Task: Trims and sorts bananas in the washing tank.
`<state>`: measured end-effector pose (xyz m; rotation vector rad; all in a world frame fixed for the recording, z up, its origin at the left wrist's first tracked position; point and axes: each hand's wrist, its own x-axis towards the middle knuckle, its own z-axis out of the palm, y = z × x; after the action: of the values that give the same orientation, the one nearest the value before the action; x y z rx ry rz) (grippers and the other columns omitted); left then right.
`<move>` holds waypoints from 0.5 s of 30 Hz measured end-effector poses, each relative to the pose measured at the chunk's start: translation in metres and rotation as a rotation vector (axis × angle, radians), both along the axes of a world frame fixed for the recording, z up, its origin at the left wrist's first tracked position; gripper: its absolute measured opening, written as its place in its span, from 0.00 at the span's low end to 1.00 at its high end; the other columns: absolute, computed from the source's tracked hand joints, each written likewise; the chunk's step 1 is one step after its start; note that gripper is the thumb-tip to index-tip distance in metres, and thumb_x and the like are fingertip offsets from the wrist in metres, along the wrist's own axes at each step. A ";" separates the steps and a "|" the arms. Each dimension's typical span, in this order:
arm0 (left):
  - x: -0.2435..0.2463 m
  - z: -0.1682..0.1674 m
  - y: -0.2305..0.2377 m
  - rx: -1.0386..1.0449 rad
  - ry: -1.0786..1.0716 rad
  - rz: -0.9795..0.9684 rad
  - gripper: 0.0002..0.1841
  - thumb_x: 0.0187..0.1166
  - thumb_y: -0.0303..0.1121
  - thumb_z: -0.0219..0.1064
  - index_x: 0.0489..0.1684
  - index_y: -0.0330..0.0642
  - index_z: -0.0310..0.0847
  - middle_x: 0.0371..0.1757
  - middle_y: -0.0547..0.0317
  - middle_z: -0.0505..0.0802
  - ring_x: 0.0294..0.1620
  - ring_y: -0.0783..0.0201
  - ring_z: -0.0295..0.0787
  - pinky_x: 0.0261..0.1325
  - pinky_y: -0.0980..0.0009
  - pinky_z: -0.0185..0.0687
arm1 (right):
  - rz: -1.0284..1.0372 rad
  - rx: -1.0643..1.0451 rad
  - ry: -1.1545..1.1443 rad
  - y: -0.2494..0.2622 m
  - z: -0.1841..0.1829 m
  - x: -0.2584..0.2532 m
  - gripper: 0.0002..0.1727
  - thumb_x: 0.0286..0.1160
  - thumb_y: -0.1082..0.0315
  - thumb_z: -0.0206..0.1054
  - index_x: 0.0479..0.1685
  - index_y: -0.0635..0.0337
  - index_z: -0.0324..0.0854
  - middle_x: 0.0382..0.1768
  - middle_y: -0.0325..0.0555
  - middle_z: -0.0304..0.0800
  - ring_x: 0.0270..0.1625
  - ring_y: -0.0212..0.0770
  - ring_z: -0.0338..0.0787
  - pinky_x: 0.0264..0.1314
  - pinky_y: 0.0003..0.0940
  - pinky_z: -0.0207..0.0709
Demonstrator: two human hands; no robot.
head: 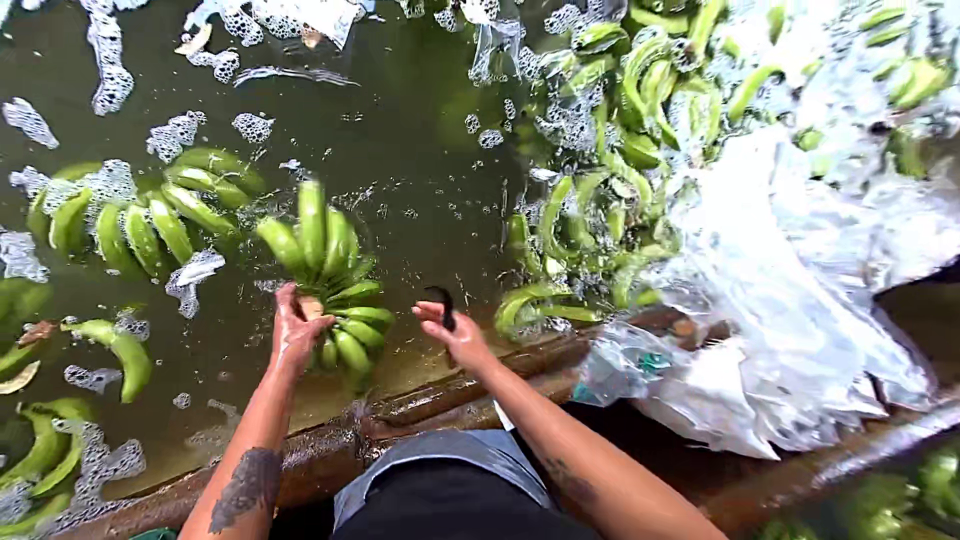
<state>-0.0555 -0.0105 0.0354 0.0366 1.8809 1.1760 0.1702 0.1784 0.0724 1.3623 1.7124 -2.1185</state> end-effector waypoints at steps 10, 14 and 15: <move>0.094 0.023 -0.061 -0.083 0.654 0.173 0.50 0.72 0.46 0.73 0.86 0.18 0.50 0.90 0.18 0.47 0.95 0.33 0.38 0.95 0.47 0.39 | -0.026 -0.317 -0.146 -0.030 -0.035 -0.036 0.22 0.87 0.63 0.64 0.74 0.66 0.77 0.68 0.54 0.84 0.63 0.41 0.88 0.64 0.39 0.85; 0.096 -0.012 -0.052 -0.061 -0.326 0.850 0.31 0.92 0.54 0.49 0.90 0.54 0.53 0.79 0.49 0.79 0.74 0.53 0.80 0.68 0.45 0.82 | 0.284 -0.145 -0.168 -0.013 -0.009 -0.027 0.30 0.88 0.58 0.62 0.85 0.59 0.64 0.61 0.52 0.90 0.49 0.42 0.93 0.50 0.40 0.88; 0.087 -0.021 -0.050 0.001 -0.445 0.912 0.31 0.90 0.61 0.45 0.86 0.53 0.60 0.73 0.49 0.83 0.69 0.52 0.83 0.64 0.43 0.83 | 0.348 -0.005 -0.202 -0.007 -0.010 -0.028 0.32 0.89 0.54 0.61 0.85 0.62 0.62 0.57 0.56 0.90 0.46 0.44 0.91 0.51 0.43 0.85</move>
<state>0.0311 -0.0601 0.0147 -1.0899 1.4939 1.5919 0.1420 0.1716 0.0627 1.1321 1.7135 -1.7357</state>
